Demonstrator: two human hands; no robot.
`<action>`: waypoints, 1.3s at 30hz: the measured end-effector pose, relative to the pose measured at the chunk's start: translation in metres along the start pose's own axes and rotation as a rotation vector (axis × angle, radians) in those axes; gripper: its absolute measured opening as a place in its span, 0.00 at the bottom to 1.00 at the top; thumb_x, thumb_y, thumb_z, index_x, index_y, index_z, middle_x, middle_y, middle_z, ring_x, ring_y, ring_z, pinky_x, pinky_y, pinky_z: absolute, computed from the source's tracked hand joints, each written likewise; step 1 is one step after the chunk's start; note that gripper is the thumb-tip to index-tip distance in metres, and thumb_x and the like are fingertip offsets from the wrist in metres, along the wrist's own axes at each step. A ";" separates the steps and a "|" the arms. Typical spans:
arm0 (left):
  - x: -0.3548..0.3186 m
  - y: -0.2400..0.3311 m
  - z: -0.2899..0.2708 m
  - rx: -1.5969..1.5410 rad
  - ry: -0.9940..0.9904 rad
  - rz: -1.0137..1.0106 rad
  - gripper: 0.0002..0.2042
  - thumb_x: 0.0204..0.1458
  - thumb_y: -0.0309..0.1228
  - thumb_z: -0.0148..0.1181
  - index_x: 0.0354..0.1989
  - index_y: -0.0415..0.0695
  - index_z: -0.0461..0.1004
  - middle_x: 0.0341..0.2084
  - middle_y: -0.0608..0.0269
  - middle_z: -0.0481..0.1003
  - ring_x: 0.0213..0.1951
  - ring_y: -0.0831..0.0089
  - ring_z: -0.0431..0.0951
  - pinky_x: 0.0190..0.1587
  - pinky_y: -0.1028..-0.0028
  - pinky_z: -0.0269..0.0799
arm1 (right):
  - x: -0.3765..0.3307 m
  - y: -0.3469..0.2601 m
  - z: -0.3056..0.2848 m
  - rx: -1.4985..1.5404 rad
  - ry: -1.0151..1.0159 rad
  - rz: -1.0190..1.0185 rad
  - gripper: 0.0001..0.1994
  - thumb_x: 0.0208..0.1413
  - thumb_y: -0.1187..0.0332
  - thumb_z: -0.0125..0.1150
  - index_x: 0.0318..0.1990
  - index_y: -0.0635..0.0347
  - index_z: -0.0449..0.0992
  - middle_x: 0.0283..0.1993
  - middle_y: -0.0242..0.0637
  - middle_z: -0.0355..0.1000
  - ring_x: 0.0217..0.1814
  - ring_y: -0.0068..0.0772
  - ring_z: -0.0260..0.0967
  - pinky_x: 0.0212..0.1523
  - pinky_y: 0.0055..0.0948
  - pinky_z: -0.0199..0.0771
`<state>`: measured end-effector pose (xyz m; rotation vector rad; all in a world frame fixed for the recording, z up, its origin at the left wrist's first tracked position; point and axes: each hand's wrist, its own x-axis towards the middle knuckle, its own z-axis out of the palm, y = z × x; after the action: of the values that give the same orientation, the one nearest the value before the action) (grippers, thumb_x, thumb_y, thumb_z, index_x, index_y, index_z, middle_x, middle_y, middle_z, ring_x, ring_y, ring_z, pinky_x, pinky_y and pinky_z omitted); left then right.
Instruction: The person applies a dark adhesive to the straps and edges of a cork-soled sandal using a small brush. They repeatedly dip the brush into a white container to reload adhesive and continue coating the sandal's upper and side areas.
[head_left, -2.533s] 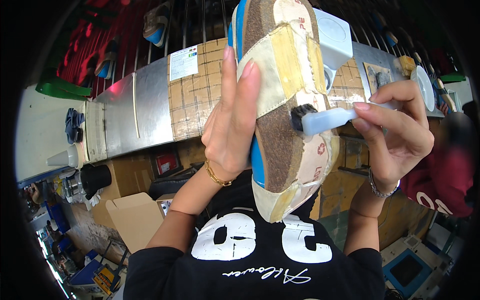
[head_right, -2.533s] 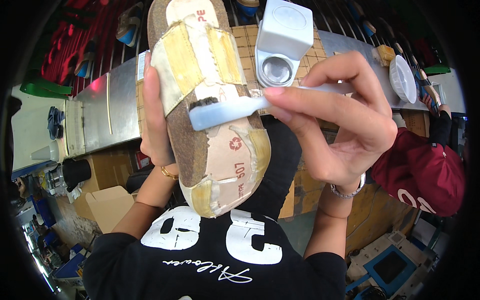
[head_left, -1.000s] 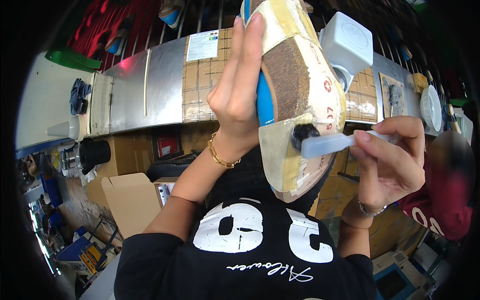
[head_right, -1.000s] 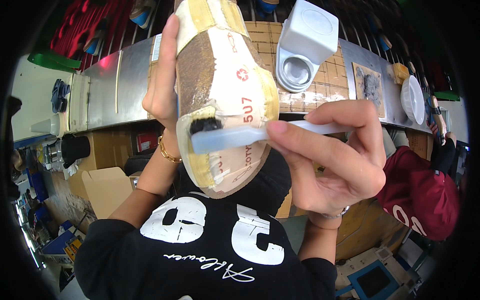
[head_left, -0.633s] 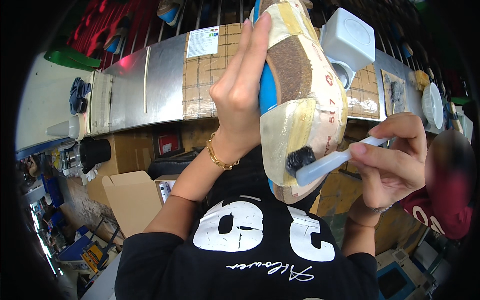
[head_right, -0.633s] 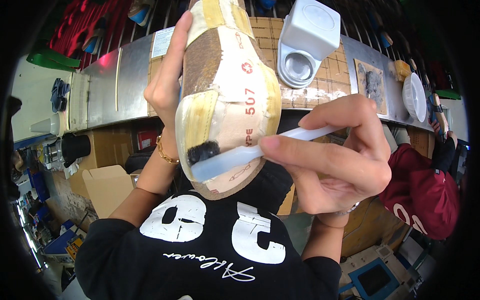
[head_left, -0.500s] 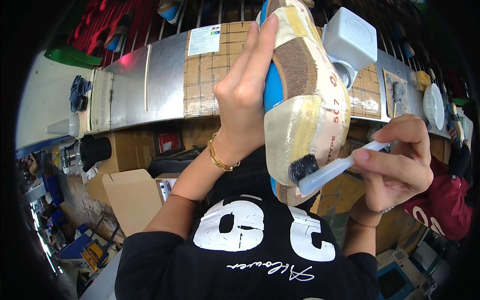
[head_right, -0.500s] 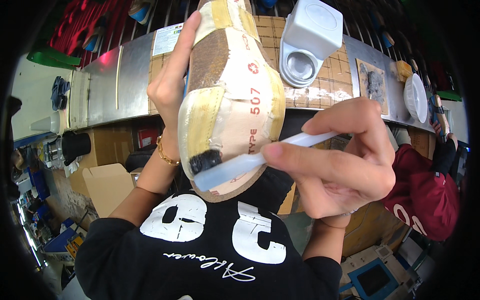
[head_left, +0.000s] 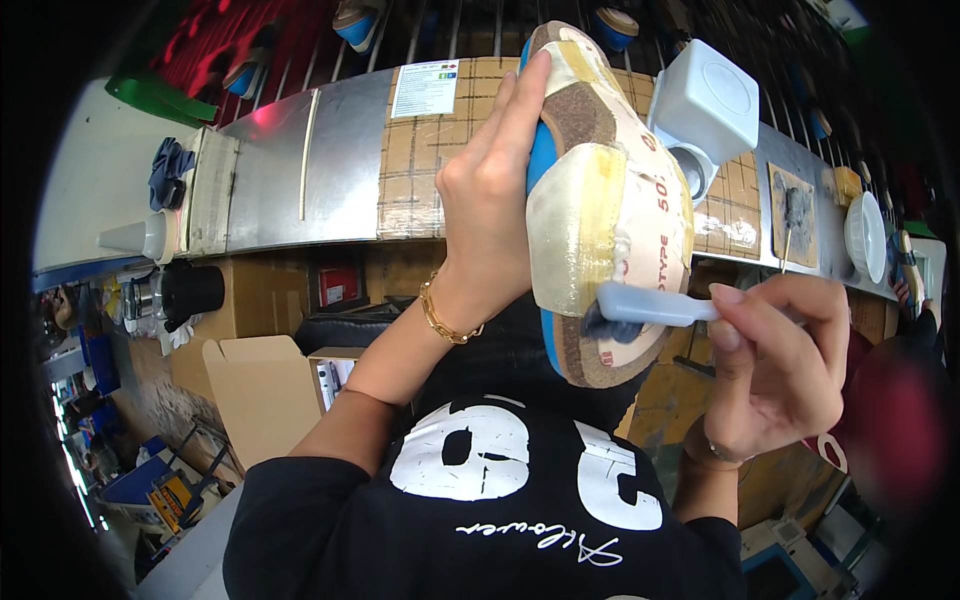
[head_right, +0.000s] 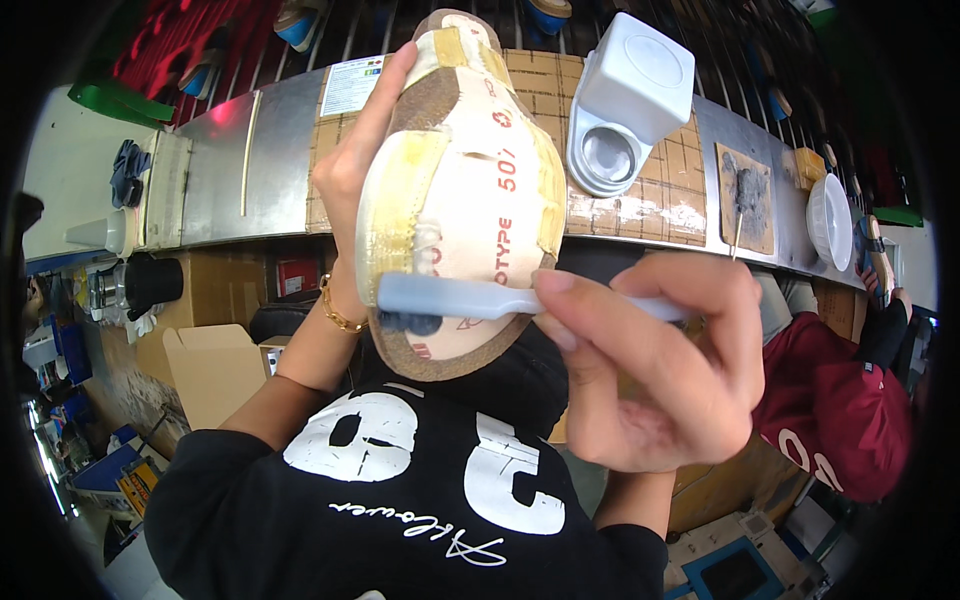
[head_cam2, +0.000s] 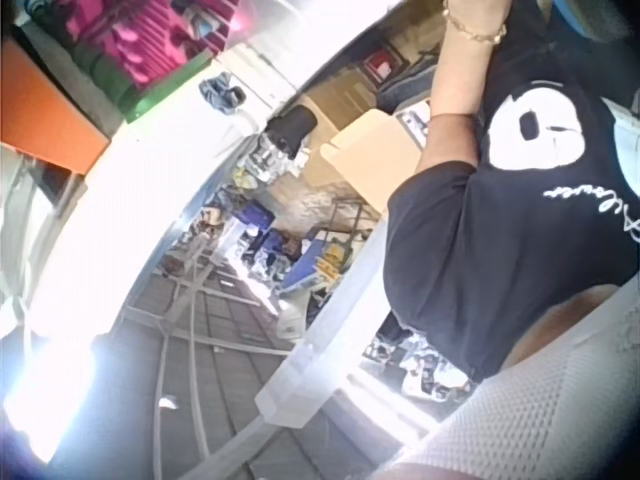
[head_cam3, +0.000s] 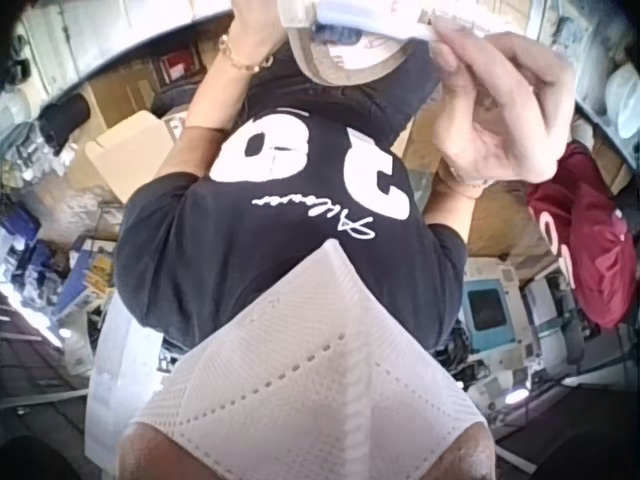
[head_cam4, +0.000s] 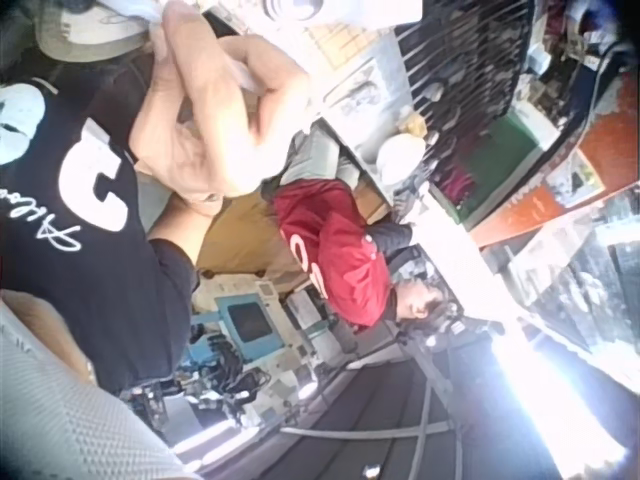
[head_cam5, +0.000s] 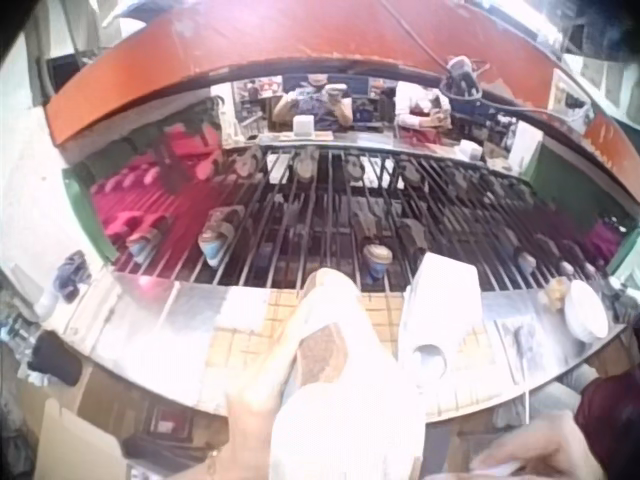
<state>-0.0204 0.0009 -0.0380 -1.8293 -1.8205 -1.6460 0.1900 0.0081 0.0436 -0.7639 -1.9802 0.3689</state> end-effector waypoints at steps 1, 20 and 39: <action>-0.001 -0.001 0.000 0.011 0.009 -0.003 0.39 0.43 0.29 0.73 0.66 0.34 0.64 0.54 0.25 0.72 0.52 0.42 0.79 0.50 0.59 0.78 | -0.002 -0.001 0.003 -0.043 0.040 -0.034 0.18 0.28 0.74 0.77 0.35 0.49 0.88 0.30 0.33 0.70 0.29 0.26 0.64 0.29 0.22 0.60; -0.004 -0.011 0.002 -0.367 -0.210 -0.322 0.34 0.47 0.25 0.68 0.67 0.44 0.68 0.40 0.49 0.84 0.37 0.72 0.86 0.39 0.74 0.81 | 0.005 0.015 0.000 0.330 -0.199 -0.037 0.20 0.25 0.77 0.72 0.32 0.44 0.90 0.31 0.29 0.69 0.31 0.23 0.64 0.29 0.20 0.59; -0.010 -0.011 0.009 -0.749 -0.262 -0.481 0.33 0.51 0.30 0.69 0.68 0.46 0.68 0.49 0.55 0.81 0.41 0.75 0.85 0.44 0.76 0.83 | 0.006 0.031 -0.009 0.465 -0.211 0.192 0.15 0.32 0.77 0.76 0.32 0.50 0.89 0.30 0.29 0.70 0.29 0.19 0.63 0.27 0.17 0.55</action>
<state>-0.0200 0.0036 -0.0552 -2.0275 -2.0374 -2.6646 0.2072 0.0354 0.0353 -0.6316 -1.9081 1.0192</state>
